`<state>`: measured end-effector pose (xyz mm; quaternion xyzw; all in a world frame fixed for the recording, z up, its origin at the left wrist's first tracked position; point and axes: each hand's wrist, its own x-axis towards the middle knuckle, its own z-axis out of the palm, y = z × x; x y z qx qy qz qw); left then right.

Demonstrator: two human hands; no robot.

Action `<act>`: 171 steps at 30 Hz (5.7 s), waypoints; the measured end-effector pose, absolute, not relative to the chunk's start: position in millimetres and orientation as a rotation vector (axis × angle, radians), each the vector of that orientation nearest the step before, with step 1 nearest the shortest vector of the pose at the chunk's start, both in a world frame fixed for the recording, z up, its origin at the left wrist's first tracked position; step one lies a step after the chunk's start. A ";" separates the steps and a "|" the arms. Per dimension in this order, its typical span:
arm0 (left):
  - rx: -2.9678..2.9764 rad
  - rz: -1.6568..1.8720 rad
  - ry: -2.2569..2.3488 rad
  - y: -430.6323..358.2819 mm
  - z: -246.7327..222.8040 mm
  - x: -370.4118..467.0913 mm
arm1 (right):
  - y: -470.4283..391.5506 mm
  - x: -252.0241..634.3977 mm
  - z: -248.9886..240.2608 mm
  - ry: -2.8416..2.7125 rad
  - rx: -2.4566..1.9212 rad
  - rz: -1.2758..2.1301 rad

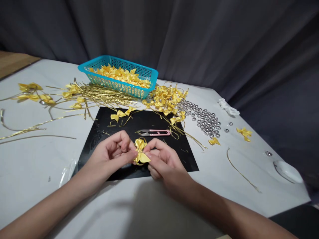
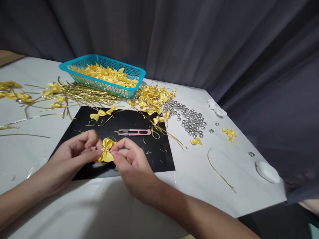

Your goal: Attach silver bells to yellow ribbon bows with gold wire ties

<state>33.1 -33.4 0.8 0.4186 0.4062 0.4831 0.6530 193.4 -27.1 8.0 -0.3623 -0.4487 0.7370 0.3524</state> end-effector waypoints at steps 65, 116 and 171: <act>1.098 1.104 0.963 -31.5 1.6 26.0 | -34.5 191.5 0.6 -1.592 -1.066 1.275; 0.905 1.229 1.023 -22.4 10.6 19.2 | -10.2 210.3 22.6 -1.890 -1.025 1.060; 1.173 1.279 1.265 -16.0 -5.2 17.0 | 6.6 203.4 21.8 -1.829 -1.139 1.234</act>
